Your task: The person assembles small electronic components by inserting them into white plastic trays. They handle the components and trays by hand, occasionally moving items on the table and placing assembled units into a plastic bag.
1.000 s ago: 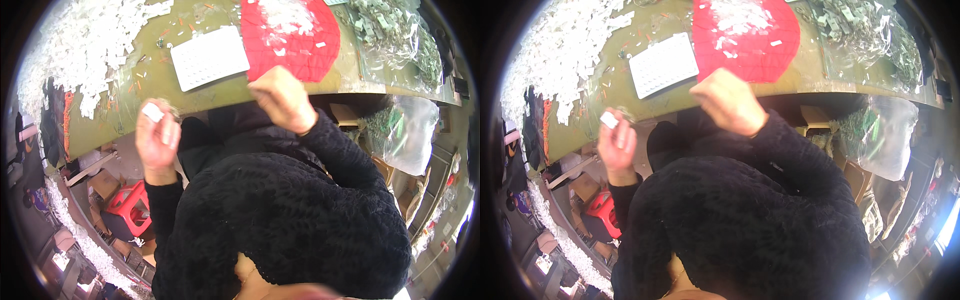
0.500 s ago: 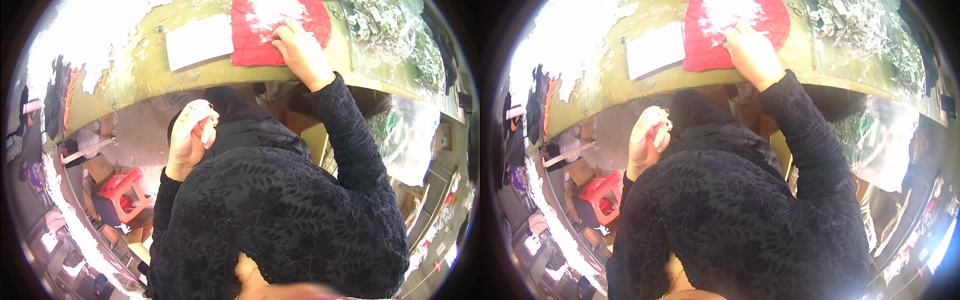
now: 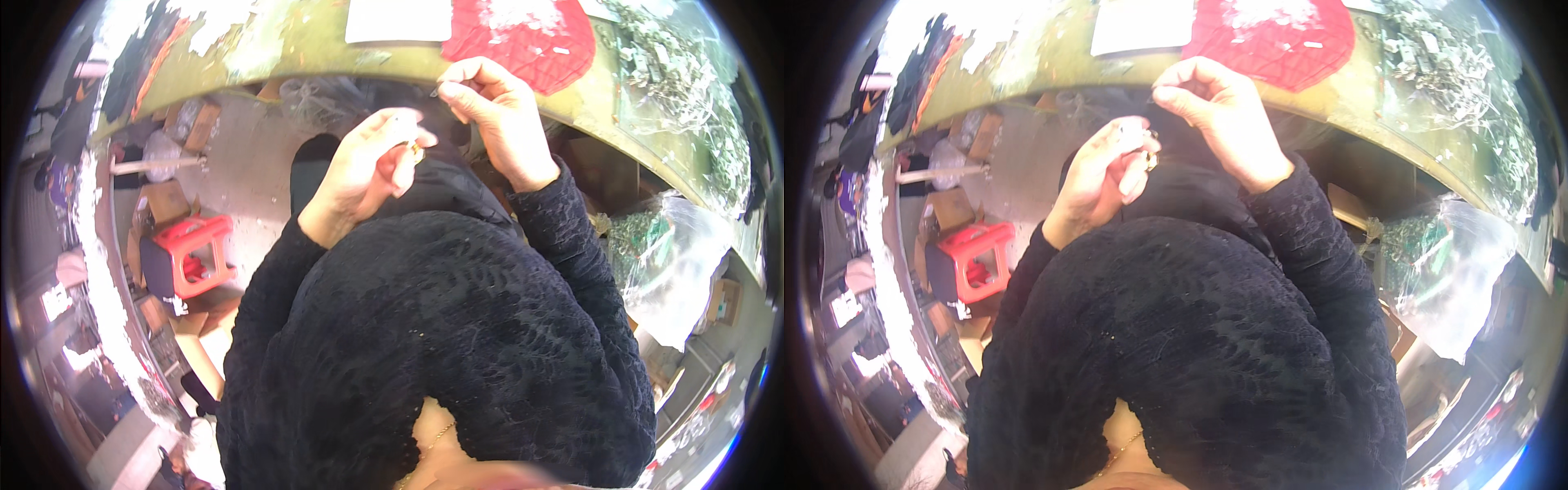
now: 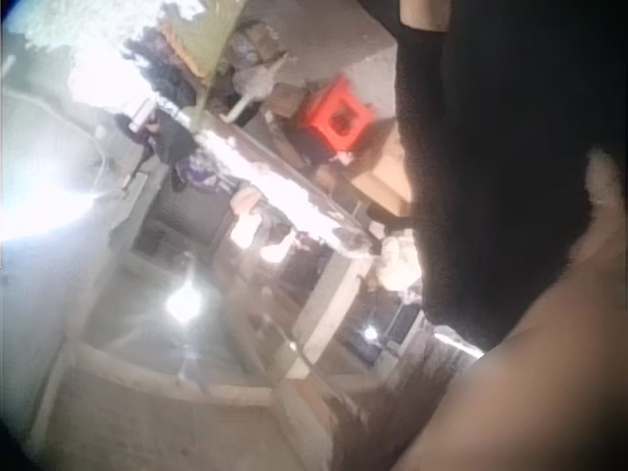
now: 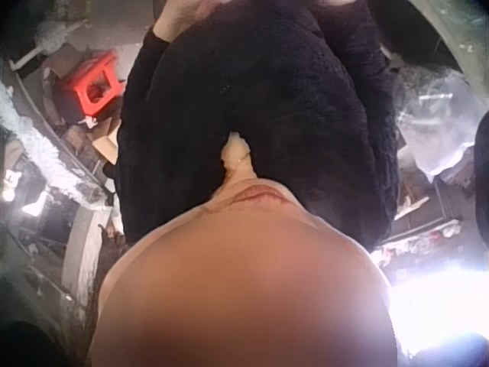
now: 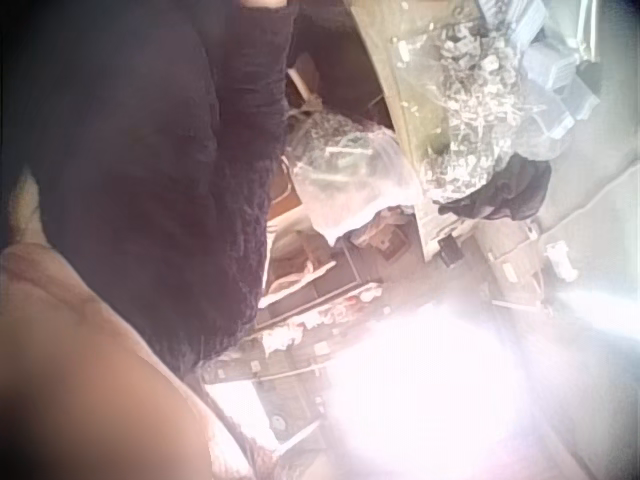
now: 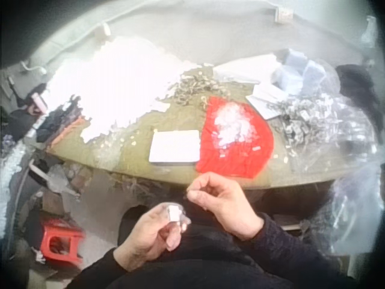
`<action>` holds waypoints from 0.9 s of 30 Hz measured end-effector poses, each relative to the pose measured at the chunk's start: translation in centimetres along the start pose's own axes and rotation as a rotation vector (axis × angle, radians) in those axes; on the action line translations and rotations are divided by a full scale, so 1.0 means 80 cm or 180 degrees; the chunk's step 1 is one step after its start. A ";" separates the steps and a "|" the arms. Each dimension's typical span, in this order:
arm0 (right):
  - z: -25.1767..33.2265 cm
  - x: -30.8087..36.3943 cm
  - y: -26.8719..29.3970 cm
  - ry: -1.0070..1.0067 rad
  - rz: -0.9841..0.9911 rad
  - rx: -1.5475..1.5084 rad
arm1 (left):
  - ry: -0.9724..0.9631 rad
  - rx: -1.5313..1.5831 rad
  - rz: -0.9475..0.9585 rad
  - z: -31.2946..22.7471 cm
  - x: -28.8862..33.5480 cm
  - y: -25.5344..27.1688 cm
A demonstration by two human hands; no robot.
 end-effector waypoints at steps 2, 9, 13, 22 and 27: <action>-0.015 0.006 -0.028 0.0154 0.0136 0.0069 | -0.0057 0.0126 0.0071 0.001 0.009 -0.006; -0.028 0.027 -0.053 0.0002 0.0144 0.0802 | -0.0392 0.0294 0.0304 -0.009 0.041 -0.011; -0.007 0.030 -0.073 0.0277 0.0264 0.1749 | -0.0384 0.0012 0.0294 -0.010 0.053 -0.002; 0.045 0.030 -0.150 0.1669 0.1317 0.4682 | -0.0410 -0.0383 0.0228 -0.013 0.092 0.012; 0.045 0.033 -0.178 0.1648 0.1822 0.5007 | -0.0394 -0.0503 0.0302 -0.006 0.107 0.020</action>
Point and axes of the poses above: each hand's wrist, its own x-axis away from the middle knuckle, its own y-axis out of the back of the hand, z = x × y, the point moved 4 cm from there along -x, towards the middle knuckle, and after that the axes turned 9 degrees about z, right-handed, at the moved point
